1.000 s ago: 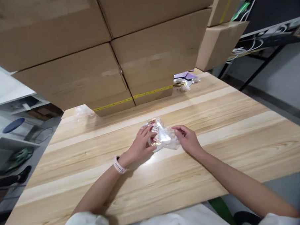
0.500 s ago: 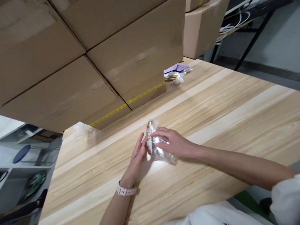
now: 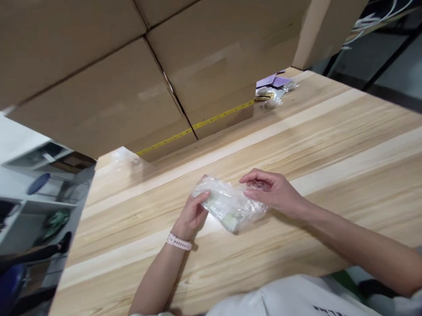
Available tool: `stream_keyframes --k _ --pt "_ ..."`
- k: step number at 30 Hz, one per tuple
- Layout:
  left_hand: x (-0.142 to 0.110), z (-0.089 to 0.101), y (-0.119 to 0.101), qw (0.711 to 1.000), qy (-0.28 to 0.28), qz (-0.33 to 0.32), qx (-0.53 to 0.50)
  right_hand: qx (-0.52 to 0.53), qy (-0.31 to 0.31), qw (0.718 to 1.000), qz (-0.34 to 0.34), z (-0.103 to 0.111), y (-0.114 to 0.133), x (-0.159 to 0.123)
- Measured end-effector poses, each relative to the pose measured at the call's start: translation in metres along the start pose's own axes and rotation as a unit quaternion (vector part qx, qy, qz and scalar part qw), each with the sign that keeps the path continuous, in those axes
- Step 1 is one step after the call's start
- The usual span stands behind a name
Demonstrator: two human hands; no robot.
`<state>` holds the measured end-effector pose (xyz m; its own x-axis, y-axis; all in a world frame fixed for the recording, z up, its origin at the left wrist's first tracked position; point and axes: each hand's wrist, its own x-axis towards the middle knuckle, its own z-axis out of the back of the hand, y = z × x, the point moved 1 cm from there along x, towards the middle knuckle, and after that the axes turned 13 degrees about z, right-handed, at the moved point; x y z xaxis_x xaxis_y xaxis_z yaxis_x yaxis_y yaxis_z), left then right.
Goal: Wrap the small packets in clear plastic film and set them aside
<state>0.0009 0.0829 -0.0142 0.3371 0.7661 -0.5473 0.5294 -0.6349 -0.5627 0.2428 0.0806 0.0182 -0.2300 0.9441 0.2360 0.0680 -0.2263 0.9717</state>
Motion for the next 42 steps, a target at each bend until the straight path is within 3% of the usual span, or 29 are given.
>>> stream_keyframes --k 6,10,12,16,18,19,22,27,30,34,38,42 --pt "0.002 0.0 0.002 0.995 -0.073 -0.057 0.023 -0.071 -0.185 0.979 0.037 0.033 0.011 -0.033" --pt "0.001 0.003 0.003 0.967 -0.129 -0.131 0.176 -0.221 -0.233 0.938 0.132 0.049 0.02 -0.049" --pt "-0.003 0.003 0.003 0.919 -0.155 -0.19 0.307 -0.309 -0.22 0.912 0.158 0.057 0.024 -0.055" --pt "-0.009 -0.002 -0.001 0.744 -0.176 -0.309 0.566 -0.518 -0.163 0.815 0.204 0.063 0.031 -0.059" --pt "-0.007 -0.007 -0.003 0.681 -0.154 -0.329 0.635 -0.546 -0.079 0.801 0.232 0.056 0.029 -0.056" --pt "-0.005 -0.009 -0.005 0.67 -0.141 -0.327 0.651 -0.54 -0.025 0.807 0.239 0.051 0.026 -0.053" --pt "0.001 -0.012 -0.016 0.694 -0.119 -0.283 0.651 -0.506 0.094 0.835 0.197 0.033 0.009 -0.04" --pt "-0.005 -0.003 -0.046 0.8 -0.133 -0.189 0.554 -0.347 0.144 0.926 0.025 0.029 -0.011 -0.021" --pt "-0.011 0.003 -0.06 0.865 -0.167 -0.148 0.449 -0.24 0.097 0.966 -0.023 0.036 -0.011 -0.017" --pt "-0.007 0.008 -0.067 0.92 -0.216 -0.181 0.272 -0.198 0.015 0.979 -0.046 0.046 -0.012 -0.016" --pt "0.001 0.02 -0.07 0.946 -0.215 -0.188 0.151 -0.201 -0.049 0.977 -0.054 0.056 -0.021 -0.015" --pt "0.003 0.038 -0.073 0.954 -0.223 -0.172 0.1 -0.228 -0.126 0.964 -0.06 0.074 -0.034 -0.015"
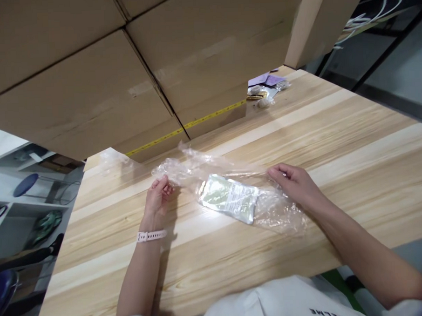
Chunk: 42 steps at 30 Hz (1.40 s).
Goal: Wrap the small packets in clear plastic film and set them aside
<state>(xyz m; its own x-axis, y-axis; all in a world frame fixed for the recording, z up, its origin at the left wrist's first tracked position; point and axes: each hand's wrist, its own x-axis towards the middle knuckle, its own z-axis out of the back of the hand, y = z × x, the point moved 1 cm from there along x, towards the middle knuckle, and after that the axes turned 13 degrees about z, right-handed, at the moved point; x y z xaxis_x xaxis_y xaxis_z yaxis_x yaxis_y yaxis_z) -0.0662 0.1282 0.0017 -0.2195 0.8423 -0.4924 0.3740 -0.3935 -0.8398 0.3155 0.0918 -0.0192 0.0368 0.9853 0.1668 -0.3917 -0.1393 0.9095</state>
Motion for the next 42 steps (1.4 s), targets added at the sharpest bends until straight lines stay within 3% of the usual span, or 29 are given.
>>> stream_keyframes --k 4,7,9,11,13,15,18,21,23,26,29,31,32,34,36,37,39,40,42 --pt "0.001 0.006 0.0 0.996 -0.084 -0.026 -0.024 -0.041 -0.084 0.996 0.011 0.012 -0.006 0.002" --pt "-0.01 0.003 -0.009 0.969 -0.169 -0.178 0.007 -0.152 -0.127 0.972 0.127 0.019 0.008 -0.003" --pt "-0.024 -0.005 -0.015 0.939 -0.169 -0.293 0.059 -0.205 -0.09 0.949 0.22 0.018 0.02 -0.008" --pt "-0.041 -0.021 -0.016 0.925 -0.093 -0.338 0.15 -0.233 0.01 0.931 0.279 0.013 0.028 -0.012" --pt "-0.055 -0.043 -0.008 0.911 0.027 -0.314 0.266 -0.273 0.115 0.91 0.291 0.005 0.03 -0.014" --pt "-0.061 -0.067 0.005 0.886 0.145 -0.267 0.351 -0.327 0.166 0.89 0.27 0.0 0.028 -0.012" --pt "-0.057 -0.095 0.027 0.862 0.254 -0.209 0.386 -0.368 0.179 0.878 0.249 -0.002 0.025 -0.011" --pt "-0.051 -0.108 0.038 0.858 0.299 -0.182 0.375 -0.354 0.164 0.884 0.258 0.0 0.029 -0.017" --pt "-0.054 -0.11 0.039 0.85 0.311 -0.205 0.372 -0.336 0.139 0.887 0.283 0.001 0.039 -0.027" --pt "-0.065 -0.105 0.035 0.812 0.289 -0.291 0.416 -0.273 0.165 0.883 0.343 0.004 0.066 -0.047" --pt "-0.079 -0.089 0.033 0.781 0.256 -0.333 0.463 -0.162 0.321 0.857 0.37 0.009 0.096 -0.063" --pt "-0.087 -0.069 0.035 0.773 0.255 -0.32 0.485 -0.065 0.441 0.823 0.353 0.011 0.11 -0.065" --pt "-0.091 -0.056 0.035 0.772 0.256 -0.306 0.494 -0.026 0.469 0.816 0.337 0.011 0.112 -0.063" --pt "-0.1 -0.029 0.036 0.767 0.247 -0.271 0.526 -0.01 0.437 0.845 0.308 0.007 0.107 -0.052" --pt "-0.11 -0.001 0.031 0.743 0.227 -0.238 0.583 -0.089 0.342 0.888 0.293 -0.005 0.09 -0.037" --pt "-0.116 0.01 0.027 0.725 0.212 -0.227 0.614 -0.144 0.307 0.896 0.288 -0.012 0.08 -0.031" --pt "-0.13 0.023 0.013 0.704 0.172 -0.228 0.65 -0.237 0.295 0.883 0.279 -0.028 0.061 -0.023" --pt "-0.138 0.024 0.006 0.707 0.151 -0.236 0.649 -0.267 0.307 0.872 0.274 -0.036 0.054 -0.022" --pt "-0.15 0.011 -0.003 0.743 0.136 -0.241 0.609 -0.305 0.325 0.853 0.273 -0.048 0.045 -0.025"
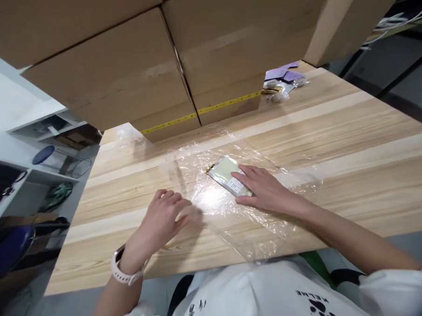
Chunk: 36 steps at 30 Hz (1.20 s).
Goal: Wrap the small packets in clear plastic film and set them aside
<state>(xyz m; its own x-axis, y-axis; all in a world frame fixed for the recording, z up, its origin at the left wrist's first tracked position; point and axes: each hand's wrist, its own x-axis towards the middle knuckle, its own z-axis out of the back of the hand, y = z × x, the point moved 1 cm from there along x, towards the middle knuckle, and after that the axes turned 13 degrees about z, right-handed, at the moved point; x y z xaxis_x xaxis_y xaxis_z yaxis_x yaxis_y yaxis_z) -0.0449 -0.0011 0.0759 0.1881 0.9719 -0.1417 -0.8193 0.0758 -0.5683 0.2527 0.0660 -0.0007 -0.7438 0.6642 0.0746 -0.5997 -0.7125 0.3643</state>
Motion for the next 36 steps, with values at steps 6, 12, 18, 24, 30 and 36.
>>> stream_keyframes --k 6,12,18,24,30,36 --pt "0.047 -0.043 -0.04 0.891 -0.001 0.123 -0.437 -0.057 0.05 0.997 -0.004 -0.001 0.022 0.007" --pt "0.068 -0.067 -0.016 0.687 -0.019 0.281 -0.669 0.047 0.019 0.998 -0.034 0.027 0.003 0.012" --pt "0.057 -0.068 -0.022 0.621 0.029 0.326 -0.712 0.204 -0.094 0.974 -0.039 0.035 -0.029 0.013" --pt "0.079 -0.08 -0.039 0.616 0.081 0.297 -0.725 0.366 -0.178 0.904 -0.133 0.025 -0.042 0.015" --pt "0.105 -0.091 -0.052 0.649 0.141 0.285 -0.691 0.42 -0.2 0.873 -0.149 0.015 -0.048 0.013" --pt "0.112 -0.092 -0.067 0.641 0.156 0.26 -0.705 0.436 -0.173 0.874 -0.13 0.024 -0.038 0.011"
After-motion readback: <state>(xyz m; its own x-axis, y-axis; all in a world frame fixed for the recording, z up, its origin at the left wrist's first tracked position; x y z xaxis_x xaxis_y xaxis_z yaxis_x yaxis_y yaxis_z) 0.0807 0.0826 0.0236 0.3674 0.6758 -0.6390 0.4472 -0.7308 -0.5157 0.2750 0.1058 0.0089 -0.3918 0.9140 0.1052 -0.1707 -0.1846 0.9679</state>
